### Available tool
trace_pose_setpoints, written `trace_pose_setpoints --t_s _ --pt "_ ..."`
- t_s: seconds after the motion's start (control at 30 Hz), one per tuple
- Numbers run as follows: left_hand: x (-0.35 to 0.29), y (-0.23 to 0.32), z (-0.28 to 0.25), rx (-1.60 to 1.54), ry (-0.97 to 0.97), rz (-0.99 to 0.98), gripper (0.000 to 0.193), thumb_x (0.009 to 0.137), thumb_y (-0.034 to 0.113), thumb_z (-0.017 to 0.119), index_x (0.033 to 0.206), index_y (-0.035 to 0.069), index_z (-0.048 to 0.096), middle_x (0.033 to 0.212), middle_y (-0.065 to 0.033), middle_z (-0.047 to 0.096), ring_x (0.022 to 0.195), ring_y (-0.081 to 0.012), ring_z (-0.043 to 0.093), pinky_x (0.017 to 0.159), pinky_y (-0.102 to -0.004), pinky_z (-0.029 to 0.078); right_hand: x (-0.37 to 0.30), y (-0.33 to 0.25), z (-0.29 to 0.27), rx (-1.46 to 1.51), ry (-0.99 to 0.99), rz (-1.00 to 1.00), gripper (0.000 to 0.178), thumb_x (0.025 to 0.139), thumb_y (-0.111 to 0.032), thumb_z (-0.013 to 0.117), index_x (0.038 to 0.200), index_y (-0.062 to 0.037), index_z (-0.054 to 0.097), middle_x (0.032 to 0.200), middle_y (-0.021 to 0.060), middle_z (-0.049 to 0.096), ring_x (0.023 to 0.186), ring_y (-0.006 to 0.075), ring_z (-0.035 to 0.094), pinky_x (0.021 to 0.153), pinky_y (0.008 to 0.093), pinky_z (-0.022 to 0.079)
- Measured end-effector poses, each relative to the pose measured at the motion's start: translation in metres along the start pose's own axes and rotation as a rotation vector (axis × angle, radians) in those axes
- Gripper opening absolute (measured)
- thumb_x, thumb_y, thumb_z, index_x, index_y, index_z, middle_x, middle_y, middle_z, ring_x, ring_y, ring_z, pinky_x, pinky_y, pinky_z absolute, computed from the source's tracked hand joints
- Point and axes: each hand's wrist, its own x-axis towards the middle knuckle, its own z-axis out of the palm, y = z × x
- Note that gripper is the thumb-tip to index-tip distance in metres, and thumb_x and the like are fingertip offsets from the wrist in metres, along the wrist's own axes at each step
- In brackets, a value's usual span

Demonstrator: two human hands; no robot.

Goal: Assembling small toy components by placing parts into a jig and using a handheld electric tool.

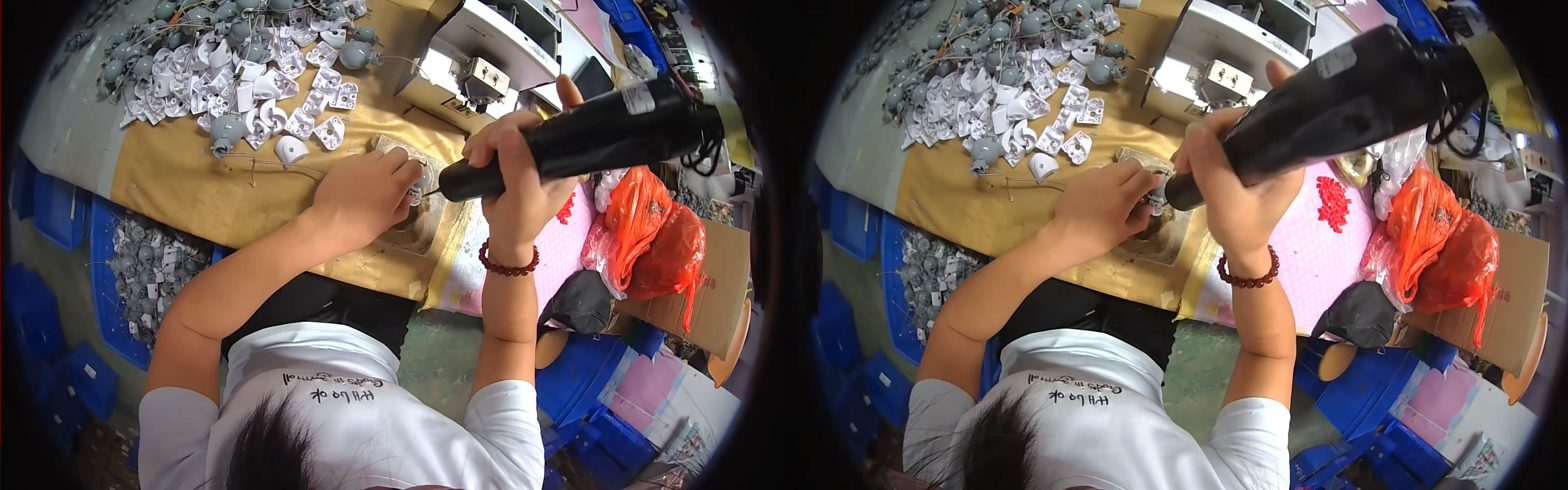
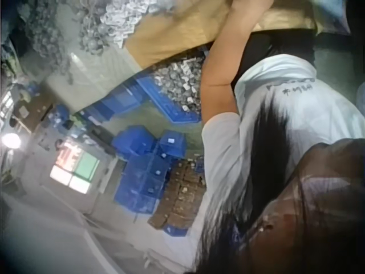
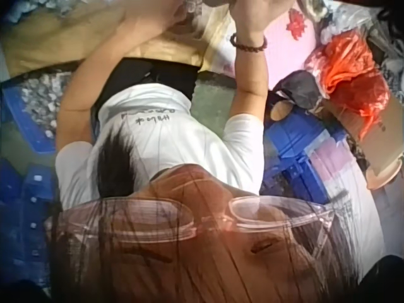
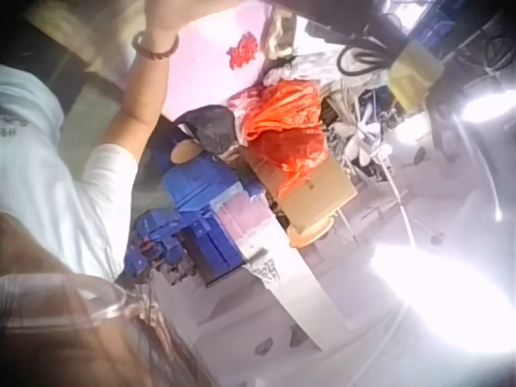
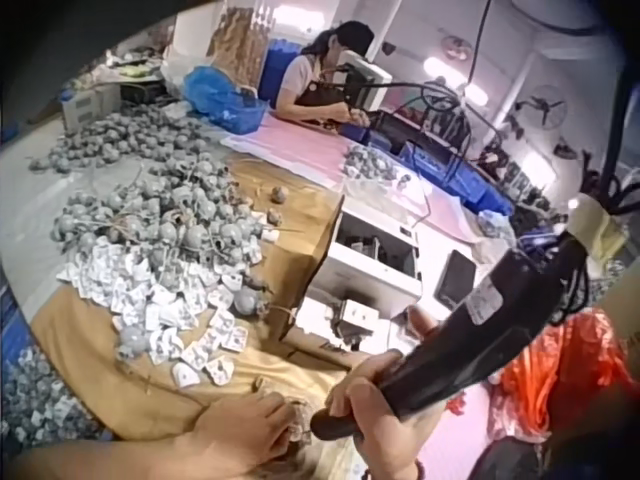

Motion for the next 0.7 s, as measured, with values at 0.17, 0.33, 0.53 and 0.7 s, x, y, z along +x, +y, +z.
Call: trace_pose_setpoints --t_s 0.17,0.33,0.53,0.7 --pt "0.000 -0.003 0.004 -0.042 0.067 0.026 0.032 0.076 0.015 0.072 0.105 0.009 0.060 0.087 -0.0093 0.057 0.075 -0.0324 0.062 0.063 -0.0447 0.050 -0.012 0.013 -0.004 0.039 -0.045 -0.099 0.083 0.083 0.010 0.066 0.150 0.0072 0.015 0.077 0.0087 0.064 0.063 0.0146 0.063 0.062 0.0267 0.053" --pt "0.000 -0.002 0.003 -0.037 0.088 0.039 0.030 0.075 0.014 0.073 0.102 0.009 0.059 0.086 -0.0091 0.057 0.074 -0.0320 0.062 0.062 -0.0445 0.049 -0.015 0.014 -0.003 0.011 -0.030 -0.113 0.084 0.083 0.009 0.068 0.149 0.0089 0.016 0.077 0.0082 0.064 0.064 0.0135 0.063 0.063 0.0256 0.053" --pt "0.000 -0.003 0.006 -0.038 0.107 0.057 0.029 0.074 0.012 0.072 0.098 0.009 0.057 0.087 -0.0084 0.057 0.076 -0.0303 0.063 0.064 -0.0433 0.050 -0.021 0.009 0.002 0.049 -0.002 -0.094 0.085 0.083 0.009 0.069 0.149 0.0071 0.016 0.076 0.0082 0.064 0.063 0.0136 0.062 0.063 0.0255 0.052" --pt "-0.002 -0.001 0.003 -0.018 0.082 0.028 0.026 0.074 0.011 0.070 0.097 0.009 0.059 0.091 -0.0079 0.058 0.082 -0.0289 0.064 0.070 -0.0418 0.053 -0.023 0.015 -0.003 -0.080 -0.081 -0.170 0.082 0.081 0.010 0.068 0.147 0.0075 0.019 0.076 0.0082 0.063 0.060 0.0118 0.057 0.059 0.0238 0.048"
